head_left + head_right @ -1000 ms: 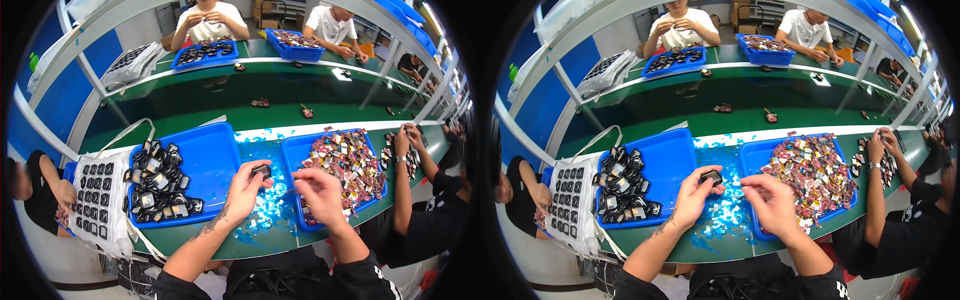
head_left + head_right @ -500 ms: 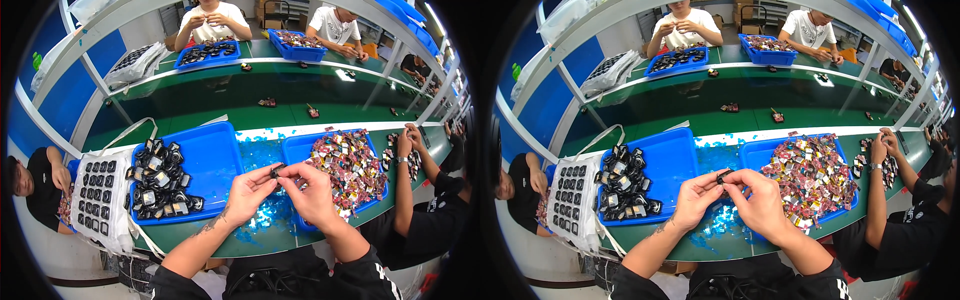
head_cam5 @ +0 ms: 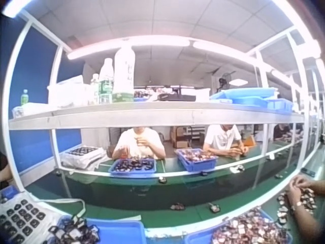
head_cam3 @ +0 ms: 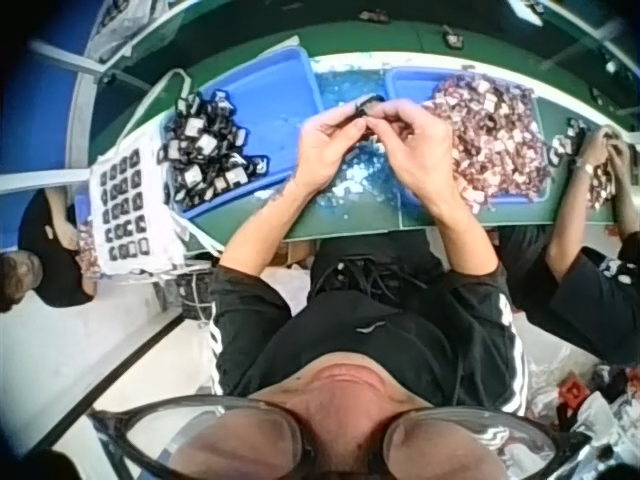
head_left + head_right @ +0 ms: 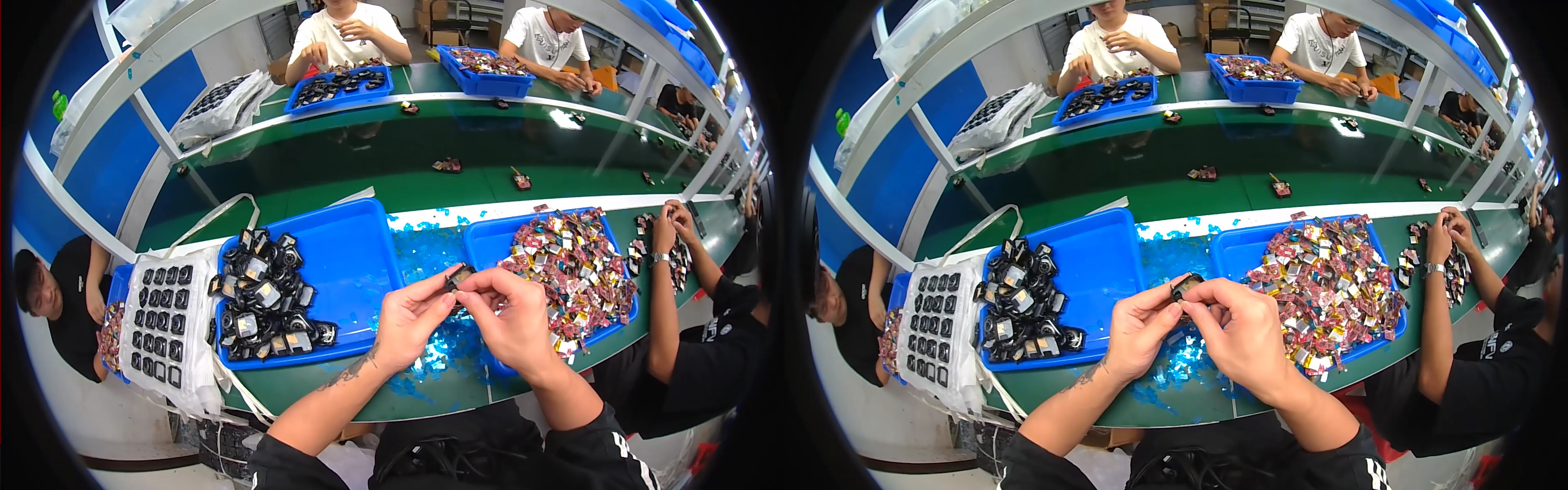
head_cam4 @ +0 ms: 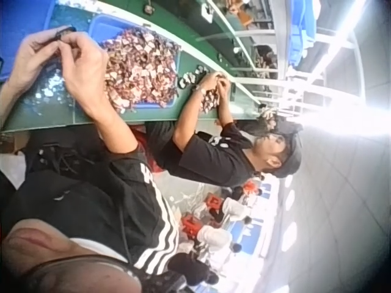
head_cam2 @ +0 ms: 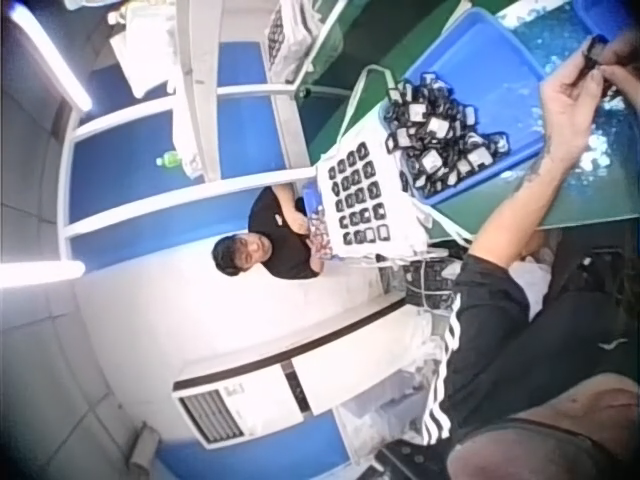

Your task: Assembling small electronic components for smartwatches at a factory production line.

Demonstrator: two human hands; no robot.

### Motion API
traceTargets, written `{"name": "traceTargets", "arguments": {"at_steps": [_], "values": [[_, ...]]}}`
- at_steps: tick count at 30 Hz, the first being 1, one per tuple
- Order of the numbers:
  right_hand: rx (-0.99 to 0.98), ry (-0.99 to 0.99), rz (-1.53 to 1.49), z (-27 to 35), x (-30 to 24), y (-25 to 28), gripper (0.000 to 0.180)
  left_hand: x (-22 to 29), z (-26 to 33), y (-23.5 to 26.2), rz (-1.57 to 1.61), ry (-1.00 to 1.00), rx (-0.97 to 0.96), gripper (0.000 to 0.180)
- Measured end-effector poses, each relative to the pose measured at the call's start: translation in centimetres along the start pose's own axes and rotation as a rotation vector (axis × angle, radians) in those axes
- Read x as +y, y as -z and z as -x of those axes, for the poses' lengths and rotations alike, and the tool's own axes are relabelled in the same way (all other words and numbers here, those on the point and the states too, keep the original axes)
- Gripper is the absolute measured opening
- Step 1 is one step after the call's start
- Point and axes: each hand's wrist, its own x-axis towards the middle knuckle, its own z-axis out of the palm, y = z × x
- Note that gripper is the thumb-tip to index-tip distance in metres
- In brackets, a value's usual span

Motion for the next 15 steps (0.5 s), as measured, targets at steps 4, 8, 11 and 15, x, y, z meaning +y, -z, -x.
{"name": "traceTargets", "arguments": {"at_steps": [4, 8, 11, 15], "values": [[0.004, -0.035, -0.026, 0.1, -0.5, 0.0, 0.008, 0.1, 0.3, 0.0, -0.06, -0.025, -0.004, 0.042], [-0.051, -0.029, 0.026, -0.4, -0.4, 0.5, 0.009, -0.2, 0.4, 0.0, -0.114, -0.047, -0.019, 0.042], [-0.056, 0.02, 0.044, -0.8, -0.2, 0.8, 0.009, 0.0, 0.5, -0.3, -0.097, 0.005, -0.008, 0.041], [-0.093, -0.043, 0.171, -0.9, -1.4, 1.4, 0.018, 0.1, 0.6, -0.1, -0.101, 0.019, -0.024, 0.04]]}}
